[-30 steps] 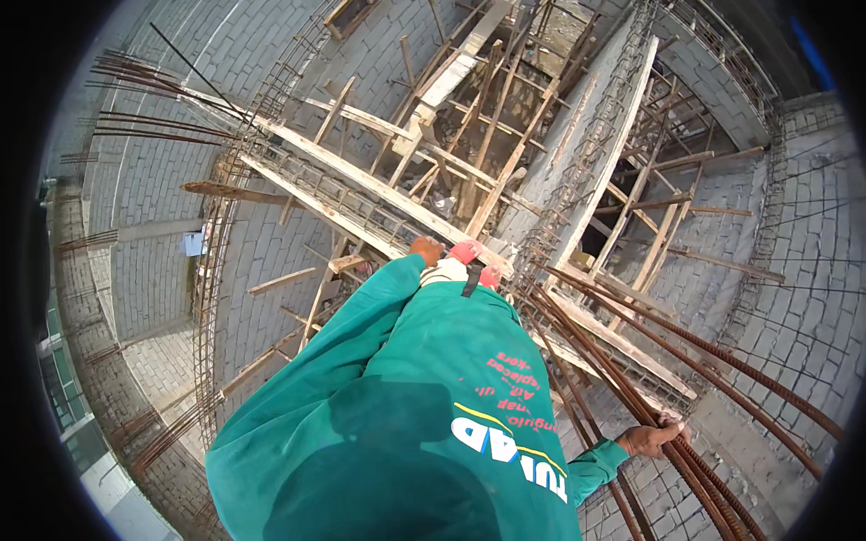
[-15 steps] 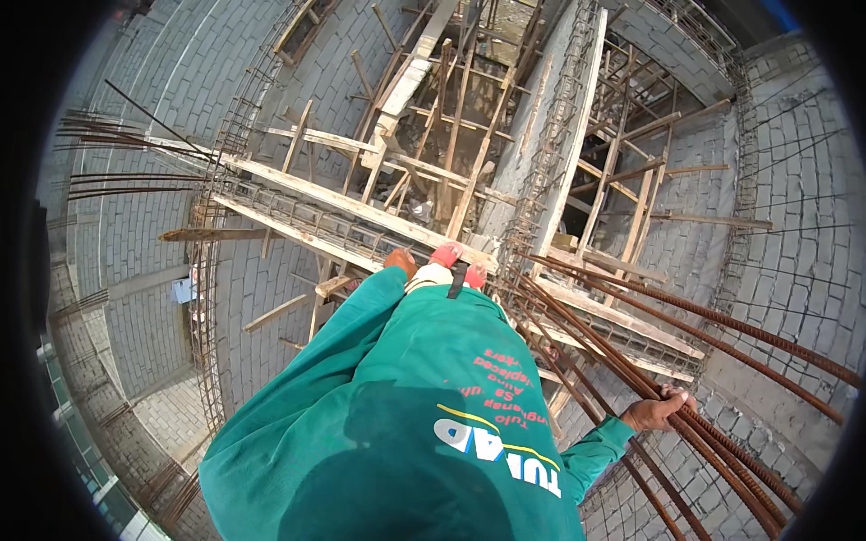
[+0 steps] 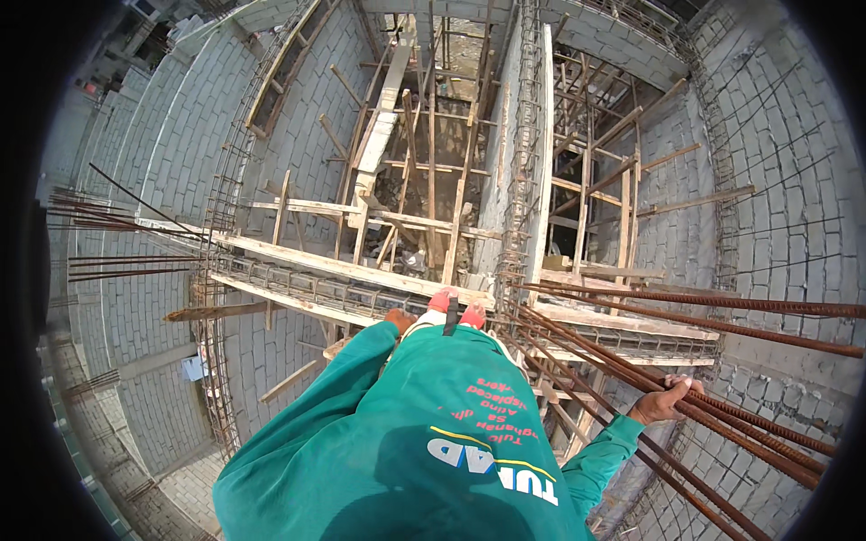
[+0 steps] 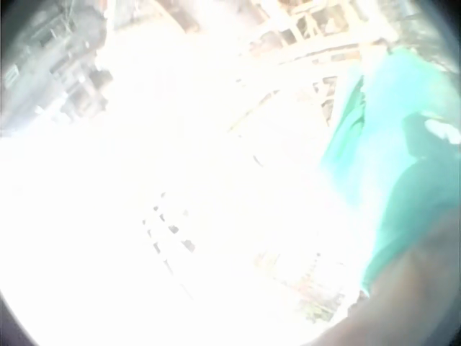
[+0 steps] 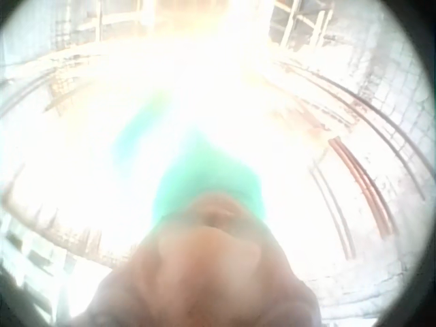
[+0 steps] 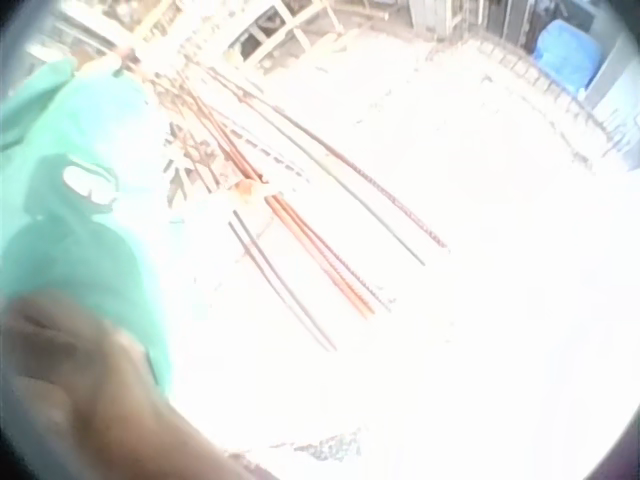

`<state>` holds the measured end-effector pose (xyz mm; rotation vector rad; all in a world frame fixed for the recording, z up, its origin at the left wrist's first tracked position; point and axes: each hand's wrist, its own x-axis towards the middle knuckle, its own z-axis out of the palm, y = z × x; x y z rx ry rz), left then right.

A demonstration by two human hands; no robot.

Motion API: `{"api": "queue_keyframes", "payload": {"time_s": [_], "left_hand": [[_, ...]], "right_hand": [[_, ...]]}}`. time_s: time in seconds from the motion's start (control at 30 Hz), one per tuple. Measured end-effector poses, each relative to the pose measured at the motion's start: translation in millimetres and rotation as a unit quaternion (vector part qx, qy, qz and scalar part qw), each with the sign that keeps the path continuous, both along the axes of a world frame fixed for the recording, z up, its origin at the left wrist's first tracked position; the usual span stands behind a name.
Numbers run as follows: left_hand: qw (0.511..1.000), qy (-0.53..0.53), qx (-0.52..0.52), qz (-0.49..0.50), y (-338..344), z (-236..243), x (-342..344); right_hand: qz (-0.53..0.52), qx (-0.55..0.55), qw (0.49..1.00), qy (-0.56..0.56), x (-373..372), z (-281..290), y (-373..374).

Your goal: Installing and securing wooden formwork for a concrete beam using a hammer and tape measure.

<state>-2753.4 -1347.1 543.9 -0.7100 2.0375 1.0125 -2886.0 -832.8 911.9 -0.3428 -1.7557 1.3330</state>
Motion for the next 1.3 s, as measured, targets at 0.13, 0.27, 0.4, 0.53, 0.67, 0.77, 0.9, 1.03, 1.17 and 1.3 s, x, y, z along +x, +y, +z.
{"api": "queue_keyframes", "payload": {"time_s": [0.13, 0.27, 0.4, 0.53, 0.67, 0.77, 0.9, 1.03, 1.17, 1.3], "left_hand": [[0.989, 0.03, -0.074, -0.12, -8, -14, -9], [0.967, 0.059, -0.096, -0.23, -7, -19, -32], [0.944, 0.09, -0.129, -0.291, -15, -48, -41], [0.926, 0.071, -0.142, -0.341, -20, -67, -52], [0.952, 0.078, -0.111, -0.274, -17, -72, -44], [0.984, 0.019, -0.108, -0.142, -5, -47, -41], [0.99, 0.013, -0.104, -0.091, -2, -31, -27], [0.995, -0.034, -0.082, -0.035, 2, -7, -33], [0.988, 0.02, -0.132, -0.077, -3, -56, -14], [0.994, -0.012, -0.104, -0.023, 7, -39, -21]], "right_hand": [[0.025, -0.037, 0.999, 0.03, -9, -1, -6], [0.015, -0.026, 0.999, 0.014, -6, -2, -7], [0.009, -0.043, 0.999, 0.009, -6, 2, -11], [0.015, -0.028, 0.999, 0.009, -6, 0, -10], [0.0, -0.003, 1.0, 0.002, -5, -4, -7], [-0.014, 0.007, 1.0, 0.007, -1, -19, 13], [-0.033, 0.013, 0.999, 0.008, -6, -20, 9], [-0.023, 0.006, 1.0, 0.004, 1, -27, 26], [0.015, 0.027, 0.999, 0.011, -6, -31, 33], [-0.01, 0.012, 1.0, -0.004, 1, -27, 34]]}}
